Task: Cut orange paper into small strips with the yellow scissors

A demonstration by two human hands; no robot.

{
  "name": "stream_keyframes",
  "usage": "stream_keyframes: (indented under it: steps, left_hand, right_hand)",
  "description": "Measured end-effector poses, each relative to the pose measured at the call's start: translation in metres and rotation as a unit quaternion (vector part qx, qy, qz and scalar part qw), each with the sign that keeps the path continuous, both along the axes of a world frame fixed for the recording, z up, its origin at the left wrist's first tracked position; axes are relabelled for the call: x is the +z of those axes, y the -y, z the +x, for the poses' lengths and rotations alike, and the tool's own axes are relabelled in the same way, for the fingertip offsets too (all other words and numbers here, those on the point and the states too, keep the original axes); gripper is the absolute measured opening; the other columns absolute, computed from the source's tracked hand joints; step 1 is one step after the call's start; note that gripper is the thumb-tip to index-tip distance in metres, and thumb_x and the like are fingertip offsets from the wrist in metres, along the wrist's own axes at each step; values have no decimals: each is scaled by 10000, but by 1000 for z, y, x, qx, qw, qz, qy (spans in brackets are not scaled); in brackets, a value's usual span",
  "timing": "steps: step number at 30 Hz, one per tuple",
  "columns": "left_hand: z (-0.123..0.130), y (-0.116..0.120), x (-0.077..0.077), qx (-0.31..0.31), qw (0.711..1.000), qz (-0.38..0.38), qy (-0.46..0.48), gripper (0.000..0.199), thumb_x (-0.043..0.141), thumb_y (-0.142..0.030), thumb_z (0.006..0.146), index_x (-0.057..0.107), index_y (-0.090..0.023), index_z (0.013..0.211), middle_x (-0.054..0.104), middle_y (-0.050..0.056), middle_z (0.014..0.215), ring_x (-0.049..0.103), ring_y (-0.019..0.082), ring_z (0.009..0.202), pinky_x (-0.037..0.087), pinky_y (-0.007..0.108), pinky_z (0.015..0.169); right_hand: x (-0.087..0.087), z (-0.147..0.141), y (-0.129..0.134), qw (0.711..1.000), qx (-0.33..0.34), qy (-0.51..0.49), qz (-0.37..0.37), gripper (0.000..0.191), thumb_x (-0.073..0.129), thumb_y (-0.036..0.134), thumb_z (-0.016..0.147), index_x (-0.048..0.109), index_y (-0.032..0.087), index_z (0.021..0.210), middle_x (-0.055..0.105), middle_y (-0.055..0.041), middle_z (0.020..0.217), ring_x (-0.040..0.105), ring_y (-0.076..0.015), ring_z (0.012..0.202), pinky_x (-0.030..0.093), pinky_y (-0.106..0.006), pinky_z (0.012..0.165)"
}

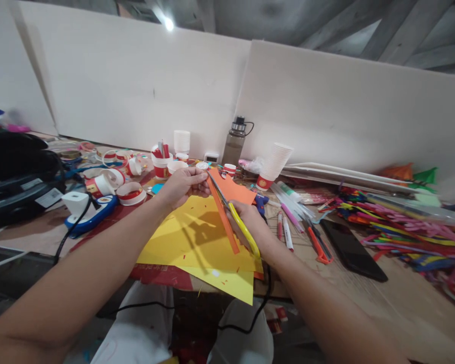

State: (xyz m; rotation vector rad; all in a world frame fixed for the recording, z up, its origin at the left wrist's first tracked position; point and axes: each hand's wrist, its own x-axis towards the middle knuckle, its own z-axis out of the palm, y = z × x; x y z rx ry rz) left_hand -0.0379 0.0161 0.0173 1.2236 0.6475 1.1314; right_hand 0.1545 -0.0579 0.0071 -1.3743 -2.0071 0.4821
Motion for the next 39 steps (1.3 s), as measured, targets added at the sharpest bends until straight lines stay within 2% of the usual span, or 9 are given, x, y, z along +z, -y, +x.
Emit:
stream_keyframes:
  steps: [4,8,14,20,23,26,33,36,39]
  left_hand:
    - [0,0,0,3,1000,-9,-3,215,698,-287,725,558,-124,723,644,21,641,629,114,539,509,242,568]
    - [-1,0,3,39,999,-15,10,196,685,-269,716,545,-136,748,654,27,648,644,128,569,486,228,541]
    - [0,-1,4,88,994,-15,60,178,648,-229,680,487,-159,707,621,-2,586,578,95,486,379,173,432]
    - [-4,-8,7,169,981,-21,97,60,570,-154,648,520,-122,654,668,53,636,449,37,392,301,142,366]
    - [-9,-14,6,221,962,-46,152,25,553,-120,649,540,-101,639,653,49,615,439,22,394,320,122,375]
    - [-13,-20,4,236,954,-66,173,31,556,-110,686,564,-89,664,644,47,620,463,25,412,335,117,376]
    - [-19,-26,2,226,954,-40,191,74,559,-113,803,571,-104,730,585,3,579,546,46,479,385,116,405]
    - [-20,-26,2,200,960,-34,195,75,552,-102,825,580,-101,755,591,2,595,559,45,493,405,115,422]
    - [-20,-24,2,168,967,-32,188,48,568,-130,834,596,-103,804,608,4,626,568,47,501,422,123,434]
  right_hand:
    - [0,1,-3,1000,-12,5,-11,190,445,264,786,535,188,637,526,6,547,507,-129,547,353,-212,520]
    - [-2,5,-12,1000,-21,2,-16,161,493,285,773,581,176,691,589,-9,617,547,-142,606,375,-218,551]
    - [-4,18,-21,993,-84,-61,-48,273,493,447,828,577,188,831,541,22,521,482,-110,436,345,-205,445]
    - [-4,28,-25,990,-100,98,15,265,552,432,818,652,187,836,679,-47,720,587,-152,616,351,-231,541]
    - [-2,27,-24,981,-108,163,5,274,566,411,821,678,179,914,708,-77,801,615,-181,687,345,-246,569]
    - [0,23,-20,976,-110,188,-10,286,586,395,813,684,170,961,720,-99,864,638,-202,737,351,-250,578]
    - [-3,13,-7,984,-39,171,-43,338,667,414,725,687,212,996,722,-69,896,650,-203,777,404,-250,632]
    - [-6,11,-2,982,28,185,-21,279,635,308,737,682,230,1000,717,-53,913,639,-193,783,409,-254,661]
    - [-9,11,0,977,102,189,1,357,597,192,724,655,243,1072,703,-45,943,628,-180,803,413,-245,677]
